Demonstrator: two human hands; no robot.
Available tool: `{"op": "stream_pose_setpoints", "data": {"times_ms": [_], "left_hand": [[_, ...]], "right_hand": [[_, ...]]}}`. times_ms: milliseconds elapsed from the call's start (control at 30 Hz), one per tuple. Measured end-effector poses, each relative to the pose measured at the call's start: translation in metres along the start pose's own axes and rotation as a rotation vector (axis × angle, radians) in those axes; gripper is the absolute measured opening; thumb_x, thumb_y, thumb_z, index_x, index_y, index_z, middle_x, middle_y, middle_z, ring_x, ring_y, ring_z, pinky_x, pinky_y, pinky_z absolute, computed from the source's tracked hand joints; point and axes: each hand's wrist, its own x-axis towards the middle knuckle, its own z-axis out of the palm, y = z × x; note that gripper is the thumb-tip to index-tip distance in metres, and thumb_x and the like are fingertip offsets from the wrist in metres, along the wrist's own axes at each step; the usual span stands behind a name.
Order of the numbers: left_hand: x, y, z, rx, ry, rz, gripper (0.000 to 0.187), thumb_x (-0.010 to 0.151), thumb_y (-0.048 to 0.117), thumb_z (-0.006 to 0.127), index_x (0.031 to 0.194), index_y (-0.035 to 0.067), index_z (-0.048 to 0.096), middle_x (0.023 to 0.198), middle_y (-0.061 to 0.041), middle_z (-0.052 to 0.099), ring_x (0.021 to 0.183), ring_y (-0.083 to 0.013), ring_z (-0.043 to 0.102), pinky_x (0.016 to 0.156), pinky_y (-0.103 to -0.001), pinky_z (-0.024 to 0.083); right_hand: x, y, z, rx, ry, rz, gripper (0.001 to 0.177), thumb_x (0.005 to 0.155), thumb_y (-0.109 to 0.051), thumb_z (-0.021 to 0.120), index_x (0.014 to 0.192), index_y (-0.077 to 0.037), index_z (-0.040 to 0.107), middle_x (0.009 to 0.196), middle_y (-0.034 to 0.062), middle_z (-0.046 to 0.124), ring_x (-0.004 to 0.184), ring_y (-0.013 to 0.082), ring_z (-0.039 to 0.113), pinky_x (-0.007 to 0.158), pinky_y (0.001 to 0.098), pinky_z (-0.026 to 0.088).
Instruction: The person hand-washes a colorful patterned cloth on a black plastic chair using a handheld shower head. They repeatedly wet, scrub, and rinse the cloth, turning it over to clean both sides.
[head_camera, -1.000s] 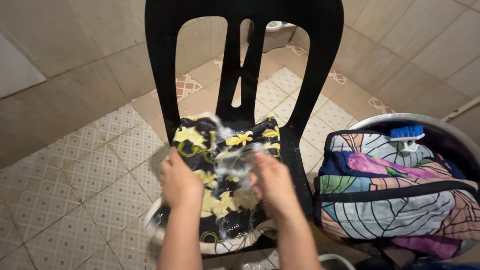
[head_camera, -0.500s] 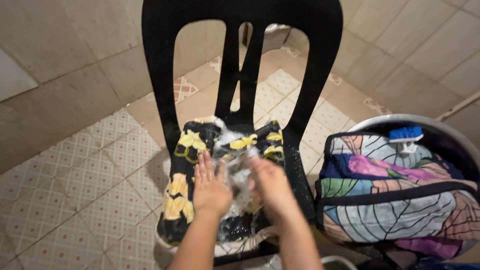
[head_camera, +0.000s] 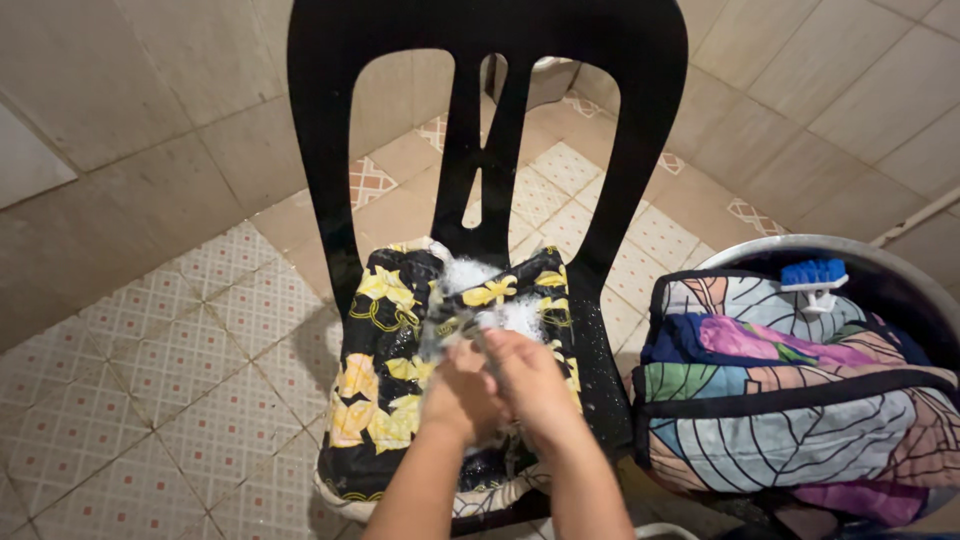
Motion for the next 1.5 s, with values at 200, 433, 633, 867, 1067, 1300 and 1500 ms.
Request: {"op": "stream_pose_setpoints", "data": {"times_ms": [200,433,633,867,1067,1300,1500], "left_hand": [[0.018,0.004,0.017,-0.191,0.509,-0.219,0.069,0.089,0.047,0.047,0.148,0.011,0.046,0.161,-0.014,0.035,0.152,-0.0367,0.020,0.122,-0.051,0.011],[0.004,0.003,-0.012,0.128,0.155,-0.118,0.066,0.096,0.047,0.050,0.154,0.019,0.038,0.169,-0.006,0.017,0.156,-0.0371,0.008,0.123,-0.057,0.006],[0.032,-0.008,0.028,-0.141,0.528,-0.102,0.067,0.090,0.043,0.059,0.150,0.015,0.047,0.169,-0.006,0.017,0.153,-0.0495,0.010,0.123,-0.053,0.008],[0.023,-0.033,0.015,-0.590,0.586,-0.240,0.021,0.097,0.017,0.060,0.106,0.014,0.078,0.122,-0.010,0.075,0.110,-0.0287,0.072,0.099,-0.038,0.054],[-0.037,-0.059,-0.024,-1.051,0.745,-0.539,0.024,0.096,0.033,0.065,0.103,0.012,0.074,0.084,-0.009,0.078,0.081,-0.0268,0.079,0.077,-0.041,0.058],[-0.072,-0.052,-0.024,-0.741,0.637,-0.632,0.034,0.086,0.041,0.069,0.112,0.020,0.074,0.109,-0.008,0.075,0.104,-0.0298,0.069,0.089,-0.044,0.054],[-0.074,-0.053,0.007,-0.436,0.690,-0.572,0.039,0.082,0.044,0.073,0.114,0.022,0.075,0.126,-0.008,0.066,0.124,-0.0308,0.059,0.102,-0.047,0.048]], "right_hand": [[-0.001,-0.001,-0.009,0.015,0.012,-0.023,0.038,0.097,-0.043,0.061,0.103,-0.007,0.072,0.061,-0.0034,0.056,0.042,0.0056,0.042,0.038,0.0229,0.032],[-0.001,-0.002,-0.005,0.034,-0.041,0.033,0.038,0.099,-0.042,0.059,0.101,-0.005,0.068,0.058,-0.0034,0.054,0.040,0.0068,0.040,0.036,0.0237,0.030],[0.001,-0.007,-0.027,0.071,0.004,-0.035,0.038,0.100,-0.042,0.054,0.102,-0.007,0.068,0.059,-0.0015,0.054,0.039,0.0072,0.039,0.036,0.0228,0.030],[-0.002,-0.007,-0.016,0.040,-0.036,-0.060,0.043,0.101,-0.044,0.054,0.104,-0.003,0.067,0.062,-0.0002,0.055,0.043,0.0073,0.043,0.038,0.0229,0.033],[-0.009,-0.011,-0.017,0.029,-0.026,-0.085,0.047,0.098,-0.047,0.055,0.107,-0.002,0.067,0.061,0.0000,0.054,0.041,0.0075,0.041,0.037,0.0231,0.032],[-0.011,-0.013,-0.021,0.041,-0.022,-0.113,0.047,0.099,-0.046,0.054,0.107,-0.001,0.066,0.061,0.0008,0.054,0.041,0.0078,0.041,0.038,0.0231,0.031],[-0.012,-0.007,-0.024,0.034,-0.004,-0.079,0.046,0.098,-0.047,0.057,0.104,-0.002,0.066,0.061,-0.0001,0.052,0.042,0.0075,0.040,0.038,0.0236,0.029]]}}
